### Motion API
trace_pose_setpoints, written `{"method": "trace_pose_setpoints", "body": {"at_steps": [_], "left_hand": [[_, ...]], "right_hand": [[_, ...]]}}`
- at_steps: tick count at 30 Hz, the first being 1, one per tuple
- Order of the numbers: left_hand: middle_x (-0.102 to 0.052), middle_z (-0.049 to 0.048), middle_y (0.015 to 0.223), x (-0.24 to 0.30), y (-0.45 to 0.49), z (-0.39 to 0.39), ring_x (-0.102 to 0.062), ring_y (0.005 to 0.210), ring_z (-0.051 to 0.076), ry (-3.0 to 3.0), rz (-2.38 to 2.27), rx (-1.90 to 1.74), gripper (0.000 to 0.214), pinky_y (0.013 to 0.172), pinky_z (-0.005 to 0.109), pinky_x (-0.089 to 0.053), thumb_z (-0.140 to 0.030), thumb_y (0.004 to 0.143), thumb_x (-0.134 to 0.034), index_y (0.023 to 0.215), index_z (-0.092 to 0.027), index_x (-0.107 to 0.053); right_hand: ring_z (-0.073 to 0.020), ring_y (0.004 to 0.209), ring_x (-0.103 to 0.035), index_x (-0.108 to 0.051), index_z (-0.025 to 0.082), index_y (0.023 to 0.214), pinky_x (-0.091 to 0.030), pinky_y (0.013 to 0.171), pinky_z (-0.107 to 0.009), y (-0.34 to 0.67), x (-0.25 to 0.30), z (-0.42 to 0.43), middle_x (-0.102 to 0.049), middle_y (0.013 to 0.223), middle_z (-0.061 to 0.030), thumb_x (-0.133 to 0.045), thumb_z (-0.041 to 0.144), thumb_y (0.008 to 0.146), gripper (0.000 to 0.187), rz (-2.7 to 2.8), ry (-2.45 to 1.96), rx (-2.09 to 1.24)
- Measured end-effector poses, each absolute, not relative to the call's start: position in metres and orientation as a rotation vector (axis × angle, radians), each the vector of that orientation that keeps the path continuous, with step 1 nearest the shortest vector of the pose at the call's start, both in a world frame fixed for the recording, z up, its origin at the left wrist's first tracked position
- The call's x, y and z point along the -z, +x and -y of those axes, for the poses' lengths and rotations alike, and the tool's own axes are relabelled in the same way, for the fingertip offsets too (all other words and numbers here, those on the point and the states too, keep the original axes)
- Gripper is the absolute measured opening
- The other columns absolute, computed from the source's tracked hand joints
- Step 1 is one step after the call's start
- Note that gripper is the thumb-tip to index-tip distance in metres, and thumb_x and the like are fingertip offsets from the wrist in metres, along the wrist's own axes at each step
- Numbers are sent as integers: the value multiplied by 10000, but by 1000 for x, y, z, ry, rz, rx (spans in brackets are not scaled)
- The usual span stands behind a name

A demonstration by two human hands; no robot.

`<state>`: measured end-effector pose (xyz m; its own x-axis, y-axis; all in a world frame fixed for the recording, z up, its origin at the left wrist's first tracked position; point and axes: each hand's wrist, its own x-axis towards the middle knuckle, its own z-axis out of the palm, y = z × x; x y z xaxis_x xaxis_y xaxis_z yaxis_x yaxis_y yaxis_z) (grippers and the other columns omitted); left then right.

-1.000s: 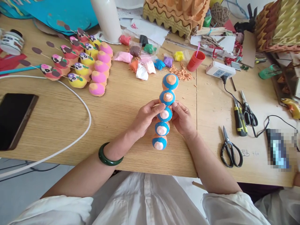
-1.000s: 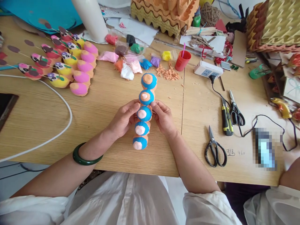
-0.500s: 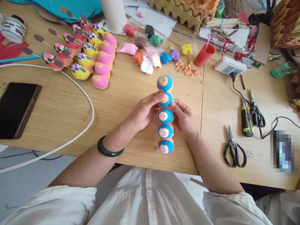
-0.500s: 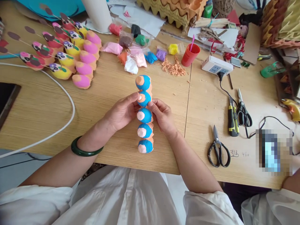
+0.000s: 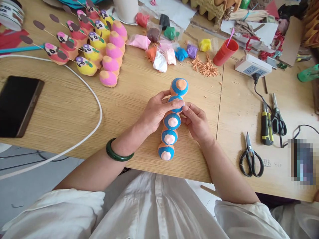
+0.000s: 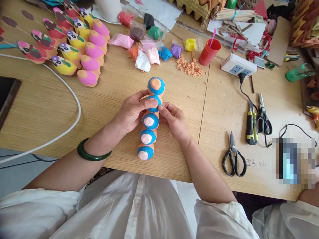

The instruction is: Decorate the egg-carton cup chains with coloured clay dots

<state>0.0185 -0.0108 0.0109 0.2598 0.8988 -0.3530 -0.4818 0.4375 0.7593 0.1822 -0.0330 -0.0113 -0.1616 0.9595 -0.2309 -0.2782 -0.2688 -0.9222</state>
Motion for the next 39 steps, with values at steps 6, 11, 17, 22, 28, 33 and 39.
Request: {"method": "trace_pose_setpoints", "body": {"at_steps": [6, 11, 17, 22, 28, 33, 39], "left_hand": [[-753, -18, 860, -7, 19, 15, -735, 849, 208, 653, -870, -1066, 535, 769, 332, -516, -354, 706, -1044, 1122, -240, -728], [-720, 20, 872, -10, 19, 13, -660, 743, 196, 688, -792, -1047, 537, 693, 333, -491, -560, 706, -1009, 1073, -251, -767], [-734, 9, 943, -16, 17, 14, -678, 776, 172, 637, -744, -1009, 455, 727, 313, -515, -428, 775, -973, 1156, -254, -796], [-745, -4, 926, -12, 16, 14, -693, 772, 169, 638, -709, -1015, 487, 724, 316, -531, -442, 799, -960, 1212, -253, -783], [-760, -4, 913, -5, 17, 13, -681, 751, 172, 640, -758, -1007, 468, 704, 308, -486, -403, 785, -990, 1184, -277, -782], [-763, -31, 863, -1, 16, 10, -703, 773, 182, 605, -740, -975, 534, 777, 341, -526, -352, 714, -1034, 1160, -265, -753], [-754, -46, 887, -1, 16, 10, -703, 766, 150, 551, -694, -992, 536, 740, 310, -539, -293, 701, -1042, 1126, -248, -720]], "right_hand": [[-148, 755, -670, -769, 238, 875, -598, 727, -308, 182, 14, 33, -757, 835, 5, -957, 632, 777, 448, 992, -1077, -1618], [-140, 698, -629, -750, 260, 843, -579, 697, -310, 183, 10, 34, -729, 798, 25, -958, 628, 774, 429, 919, -1078, -1605], [-133, 677, -587, -759, 270, 843, -552, 677, -301, 183, 8, 35, -709, 785, 33, -954, 607, 785, 394, 912, -1081, -1550], [-157, 721, -624, -750, 274, 842, -575, 707, -325, 182, 6, 36, -733, 827, 16, -951, 614, 774, 401, 901, -1126, -1533], [-143, 711, -613, -759, 270, 846, -562, 704, -306, 181, 7, 37, -737, 825, 19, -954, 594, 787, 383, 926, -1102, -1543], [-141, 717, -615, -738, 260, 836, -558, 693, -296, 182, 13, 37, -716, 819, 22, -932, 615, 807, 405, 956, -1102, -1561], [-154, 739, -621, -730, 254, 836, -546, 663, -297, 183, 14, 37, -694, 807, 16, -894, 734, 792, 509, 1000, -1133, -1552]]}}
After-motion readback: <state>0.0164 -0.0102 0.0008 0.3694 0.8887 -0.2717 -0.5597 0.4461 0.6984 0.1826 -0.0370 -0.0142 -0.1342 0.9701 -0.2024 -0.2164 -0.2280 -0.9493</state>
